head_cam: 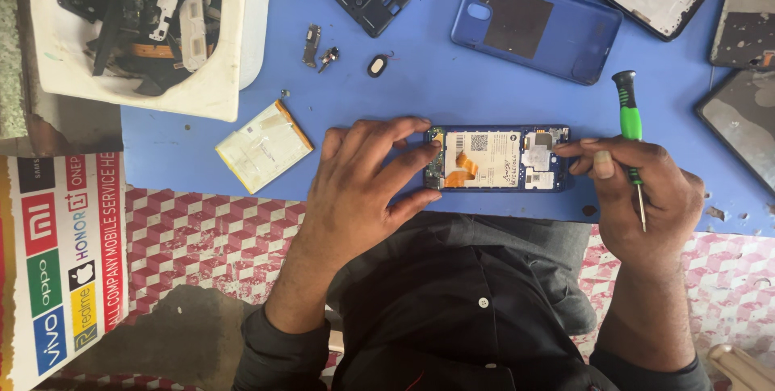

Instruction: The person uses a screwdriver to remove screws from a smartphone, then disassembles the device by prying open the back cover and detaching internal components. They place removed parts into a container and continue working on the phone's internal assembly.

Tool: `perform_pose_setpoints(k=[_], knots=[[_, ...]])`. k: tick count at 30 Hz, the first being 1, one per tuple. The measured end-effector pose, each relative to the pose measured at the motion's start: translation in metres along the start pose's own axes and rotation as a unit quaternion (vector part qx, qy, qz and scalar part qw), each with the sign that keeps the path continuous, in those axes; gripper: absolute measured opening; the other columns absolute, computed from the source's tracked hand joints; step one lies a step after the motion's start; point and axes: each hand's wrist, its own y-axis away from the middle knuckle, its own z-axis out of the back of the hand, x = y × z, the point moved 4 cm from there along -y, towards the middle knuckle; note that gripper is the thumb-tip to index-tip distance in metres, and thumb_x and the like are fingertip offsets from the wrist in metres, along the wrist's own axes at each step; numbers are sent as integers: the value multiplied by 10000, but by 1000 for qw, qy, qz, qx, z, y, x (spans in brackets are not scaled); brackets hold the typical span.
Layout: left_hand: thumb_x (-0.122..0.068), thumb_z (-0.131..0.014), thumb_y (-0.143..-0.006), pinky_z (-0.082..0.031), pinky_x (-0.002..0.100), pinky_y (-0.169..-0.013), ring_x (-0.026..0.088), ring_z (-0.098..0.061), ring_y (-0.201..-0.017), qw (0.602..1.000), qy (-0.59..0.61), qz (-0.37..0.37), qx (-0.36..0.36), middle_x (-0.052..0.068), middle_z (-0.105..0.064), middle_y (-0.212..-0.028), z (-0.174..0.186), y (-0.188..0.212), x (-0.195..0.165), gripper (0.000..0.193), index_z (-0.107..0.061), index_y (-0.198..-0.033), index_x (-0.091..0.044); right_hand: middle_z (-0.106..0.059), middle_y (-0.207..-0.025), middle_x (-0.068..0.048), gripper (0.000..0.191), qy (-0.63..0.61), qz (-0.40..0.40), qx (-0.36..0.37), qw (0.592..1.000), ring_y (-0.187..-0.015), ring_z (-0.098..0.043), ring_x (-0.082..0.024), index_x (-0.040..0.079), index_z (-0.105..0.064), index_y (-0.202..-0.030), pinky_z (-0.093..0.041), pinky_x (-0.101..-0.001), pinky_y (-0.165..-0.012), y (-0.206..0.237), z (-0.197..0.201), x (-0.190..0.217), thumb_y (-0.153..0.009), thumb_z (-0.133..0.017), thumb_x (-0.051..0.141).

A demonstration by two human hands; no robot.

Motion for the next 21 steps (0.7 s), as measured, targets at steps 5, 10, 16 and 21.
perform_pose_setpoints(k=[5, 10, 16, 21], knots=[[-420, -861, -792, -401, 401, -937, 171, -571, -1162, 1000, -13, -7, -2, -36, -578, -1382, 0, 1, -3, 479, -711, -1161, -153, -765, -1040, -179, 137, 10, -2, 6, 1000, -880, -739, -152, -56, -612, -1120, -600, -250, -821, 0, 0, 3, -1194, -620, 59], [-444, -857, -810, -407, 406, -945, 174, -569, -1176, 999, -36, -21, -11, -28, -569, -1384, -2, 4, -5, 460, -721, -1135, -148, -763, -1033, -176, 110, 13, -10, 13, 1000, -881, -746, -159, -58, -617, -1123, -601, -248, -803, -1, 0, 3, -1175, -613, 39], [-465, -855, -833, -409, 404, -941, 181, -568, -1165, 998, -47, -27, -15, -31, -574, -1382, -4, 5, -3, 555, -670, -1257, -158, -760, -1047, -183, 118, 8, -2, 13, 1000, -910, -752, -167, -60, -619, -1126, -603, -250, -822, 1, 1, 2, -1194, -613, 37], [-489, -852, -790, -408, 411, -958, 196, -570, -1167, 1000, -12, -13, 1, -16, -570, -1431, -3, 5, -1, 733, -602, -1381, -134, -761, -1047, -187, 126, 3, 0, 10, 1000, -899, -743, -157, -63, -613, -1130, -599, -247, -822, 1, 0, 5, -1196, -613, 45]])
